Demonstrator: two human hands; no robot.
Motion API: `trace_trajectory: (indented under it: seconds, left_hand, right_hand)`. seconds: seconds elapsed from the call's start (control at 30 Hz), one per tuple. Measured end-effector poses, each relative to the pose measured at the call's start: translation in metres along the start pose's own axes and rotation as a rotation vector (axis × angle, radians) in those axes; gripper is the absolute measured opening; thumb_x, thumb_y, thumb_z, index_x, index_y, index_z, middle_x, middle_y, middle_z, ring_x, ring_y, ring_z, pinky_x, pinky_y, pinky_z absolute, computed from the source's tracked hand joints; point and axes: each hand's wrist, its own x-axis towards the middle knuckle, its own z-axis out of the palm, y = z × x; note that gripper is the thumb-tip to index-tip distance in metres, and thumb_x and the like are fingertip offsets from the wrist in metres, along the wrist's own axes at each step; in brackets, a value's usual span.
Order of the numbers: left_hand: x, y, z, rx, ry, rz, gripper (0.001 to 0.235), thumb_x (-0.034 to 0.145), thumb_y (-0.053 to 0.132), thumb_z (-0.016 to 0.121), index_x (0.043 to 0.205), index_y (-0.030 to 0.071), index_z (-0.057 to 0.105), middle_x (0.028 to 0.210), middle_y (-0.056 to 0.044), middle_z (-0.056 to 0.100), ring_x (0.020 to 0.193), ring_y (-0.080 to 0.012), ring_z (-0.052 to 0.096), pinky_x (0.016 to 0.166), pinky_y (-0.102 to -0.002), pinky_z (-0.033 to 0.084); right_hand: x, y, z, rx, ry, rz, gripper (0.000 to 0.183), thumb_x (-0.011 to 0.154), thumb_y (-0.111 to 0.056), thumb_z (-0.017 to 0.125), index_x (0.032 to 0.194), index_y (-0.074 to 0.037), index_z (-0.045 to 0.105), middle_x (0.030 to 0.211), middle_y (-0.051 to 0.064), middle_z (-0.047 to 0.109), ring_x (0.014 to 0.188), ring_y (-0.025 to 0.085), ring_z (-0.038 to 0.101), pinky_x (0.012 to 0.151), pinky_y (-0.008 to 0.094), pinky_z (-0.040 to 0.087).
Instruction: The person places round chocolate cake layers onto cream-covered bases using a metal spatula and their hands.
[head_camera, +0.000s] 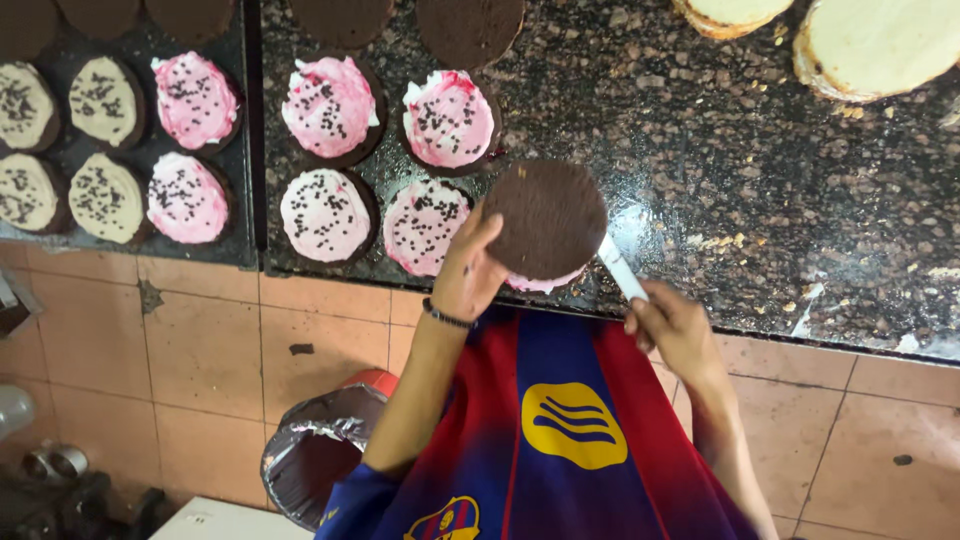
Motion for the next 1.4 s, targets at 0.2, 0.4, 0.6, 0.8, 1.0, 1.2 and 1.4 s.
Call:
trace_trajectory:
  seconds: [0.2, 0.4, 0.6, 0.8, 1.0, 1.2, 1.4]
  left_hand:
    - [-0.030, -0.016, -0.009, 0.032, 0.088, -0.048, 0.058, 0.104, 0.022, 0.055, 0.155, 0.001, 0.037, 0.151, -0.014, 0.049, 0.139, -0.0278, 0.050, 0.112, -0.050, 0.048]
    - [-0.029, -0.026, -0.025, 0.137, 0.137, -0.012, 0.062, 0.103, 0.024, 0.059, 0.155, -0.003, 0.037, 0.150, -0.017, 0.051, 0.138, -0.0276, 0.052, 0.112, -0.050, 0.048]
    - [-0.051, -0.028, -0.043, 0.934, 0.358, 0.234, 0.057, 0.105, 0.028, 0.058, 0.150, -0.005, 0.050, 0.148, -0.021, 0.059, 0.135, -0.0332, 0.056, 0.115, -0.048, 0.043]
    - [-0.026, -0.061, -0.020, 1.962, 0.245, 0.468, 0.059, 0.104, 0.038, 0.060, 0.154, 0.010, 0.044, 0.156, -0.020, 0.045, 0.150, -0.0443, 0.041, 0.125, -0.059, 0.034]
    - [0.007, -0.080, -0.007, 2.214, 0.036, 0.532, 0.074, 0.096, 0.054, 0.063, 0.158, 0.022, 0.039, 0.168, -0.021, 0.021, 0.154, -0.0499, 0.017, 0.116, -0.077, 0.020]
    - [0.006, -0.080, -0.011, 2.232, 0.034, 0.512, 0.077, 0.095, 0.055, 0.064, 0.159, 0.021, 0.036, 0.168, -0.022, 0.019, 0.154, -0.0504, 0.017, 0.116, -0.077, 0.019]
    - [0.008, -0.080, -0.011, 2.232, 0.037, 0.492, 0.078, 0.095, 0.054, 0.063, 0.160, 0.021, 0.035, 0.169, -0.021, 0.016, 0.155, -0.0494, 0.015, 0.118, -0.077, 0.017]
  right_hand:
    - [-0.006, 0.044, 0.003, 0.056, -0.105, 0.079, 0.031, 0.100, -0.008, 0.056, 0.128, 0.003, 0.064, 0.070, 0.009, 0.067, 0.052, 0.012, 0.057, 0.047, 0.028, 0.048]
    - [0.010, 0.052, -0.007, -0.045, -0.128, 0.027, 0.030, 0.100, -0.009, 0.056, 0.126, 0.003, 0.065, 0.071, 0.009, 0.070, 0.053, 0.012, 0.060, 0.048, 0.029, 0.051]
    - [0.014, 0.044, -0.015, -0.125, -0.146, -0.030, 0.028, 0.100, -0.010, 0.057, 0.123, 0.002, 0.067, 0.071, 0.008, 0.071, 0.055, 0.011, 0.063, 0.052, 0.027, 0.053]
    - [0.016, 0.036, -0.017, -0.126, -0.149, 0.016, 0.026, 0.100, -0.012, 0.058, 0.121, 0.001, 0.067, 0.069, 0.007, 0.068, 0.054, 0.011, 0.062, 0.048, 0.029, 0.051]
    - [0.020, 0.060, -0.050, -0.362, -0.149, 0.002, 0.029, 0.100, -0.015, 0.059, 0.125, -0.003, 0.067, 0.065, 0.005, 0.068, 0.053, 0.012, 0.062, 0.049, 0.030, 0.051]
    - [-0.009, 0.092, -0.117, -0.171, -0.183, 0.077, 0.044, 0.095, -0.006, 0.060, 0.139, -0.006, 0.057, 0.091, 0.013, 0.075, 0.065, 0.017, 0.067, 0.060, 0.035, 0.057]
    - [-0.010, 0.103, -0.109, 0.304, -0.388, 0.023, 0.083, 0.089, 0.004, 0.058, 0.163, -0.017, 0.028, 0.119, 0.025, 0.072, 0.073, 0.025, 0.073, 0.070, 0.040, 0.063]
